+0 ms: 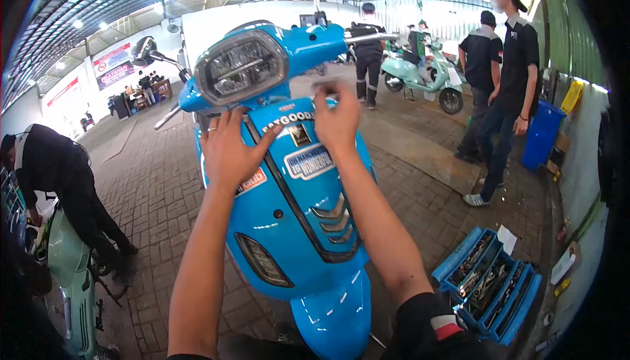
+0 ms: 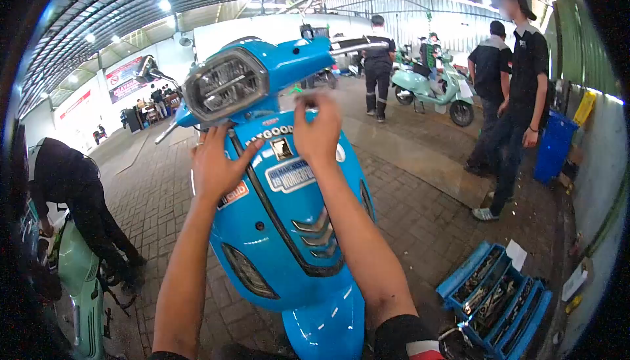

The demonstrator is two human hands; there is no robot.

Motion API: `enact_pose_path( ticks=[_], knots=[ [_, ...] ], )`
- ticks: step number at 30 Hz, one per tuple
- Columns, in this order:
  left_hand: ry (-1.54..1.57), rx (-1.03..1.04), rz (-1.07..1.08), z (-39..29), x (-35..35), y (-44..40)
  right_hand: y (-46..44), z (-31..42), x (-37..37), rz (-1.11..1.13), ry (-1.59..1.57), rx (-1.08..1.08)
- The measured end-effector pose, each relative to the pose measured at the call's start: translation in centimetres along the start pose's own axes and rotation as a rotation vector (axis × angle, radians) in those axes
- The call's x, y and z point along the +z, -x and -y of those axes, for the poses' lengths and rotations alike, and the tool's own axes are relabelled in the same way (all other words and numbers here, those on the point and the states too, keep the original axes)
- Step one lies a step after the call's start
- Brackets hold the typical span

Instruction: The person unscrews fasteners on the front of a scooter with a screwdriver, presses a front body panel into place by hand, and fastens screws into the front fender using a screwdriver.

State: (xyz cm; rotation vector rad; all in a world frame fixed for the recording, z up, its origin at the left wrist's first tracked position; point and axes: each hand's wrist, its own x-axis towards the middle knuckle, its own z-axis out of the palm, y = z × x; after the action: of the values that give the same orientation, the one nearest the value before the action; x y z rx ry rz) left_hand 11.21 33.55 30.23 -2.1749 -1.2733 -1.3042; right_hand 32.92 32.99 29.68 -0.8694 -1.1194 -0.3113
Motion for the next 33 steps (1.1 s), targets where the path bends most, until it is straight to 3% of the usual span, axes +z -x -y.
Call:
enact_pose_path(
  ticks=[1, 5, 7, 14, 25, 29, 31, 33],
  knots=[
    [-0.008, -0.004, -0.020, -0.1, -0.3, -0.1, 0.2, -0.1, 0.8, 0.151, -0.008, 0.030],
    [0.041, -0.032, 0.057, -0.2, -0.7, -0.1, -1.6, 0.1, 1.5, 0.283, 0.132, -0.153],
    [0.023, -0.034, 0.049, -0.3, -0.6, -0.1, -3.0, 0.7, 1.4, 0.543, 0.044, -0.049],
    [0.053, -0.014, 0.023, -0.2, -0.5, 0.1, -4.5, -0.5, 2.1, 0.701, 0.080, 0.105],
    [0.173, 0.042, 0.014, 0.4, -0.4, -0.6, -3.7, -0.7, 2.8, 0.559, -0.027, 0.261],
    [0.194, 0.062, -0.025, 0.5, 0.0, -0.6, -3.4, -1.7, 2.8, 0.513, -0.094, 0.196],
    [0.190, 0.053, -0.015, 0.2, 0.0, -0.5, -3.0, -1.3, 2.4, 0.456, -0.130, 0.034],
    [0.174, 0.040, -0.030, 0.2, 0.0, -0.5, -3.1, -0.4, 1.8, 0.484, -0.126, 0.047]
  ],
)
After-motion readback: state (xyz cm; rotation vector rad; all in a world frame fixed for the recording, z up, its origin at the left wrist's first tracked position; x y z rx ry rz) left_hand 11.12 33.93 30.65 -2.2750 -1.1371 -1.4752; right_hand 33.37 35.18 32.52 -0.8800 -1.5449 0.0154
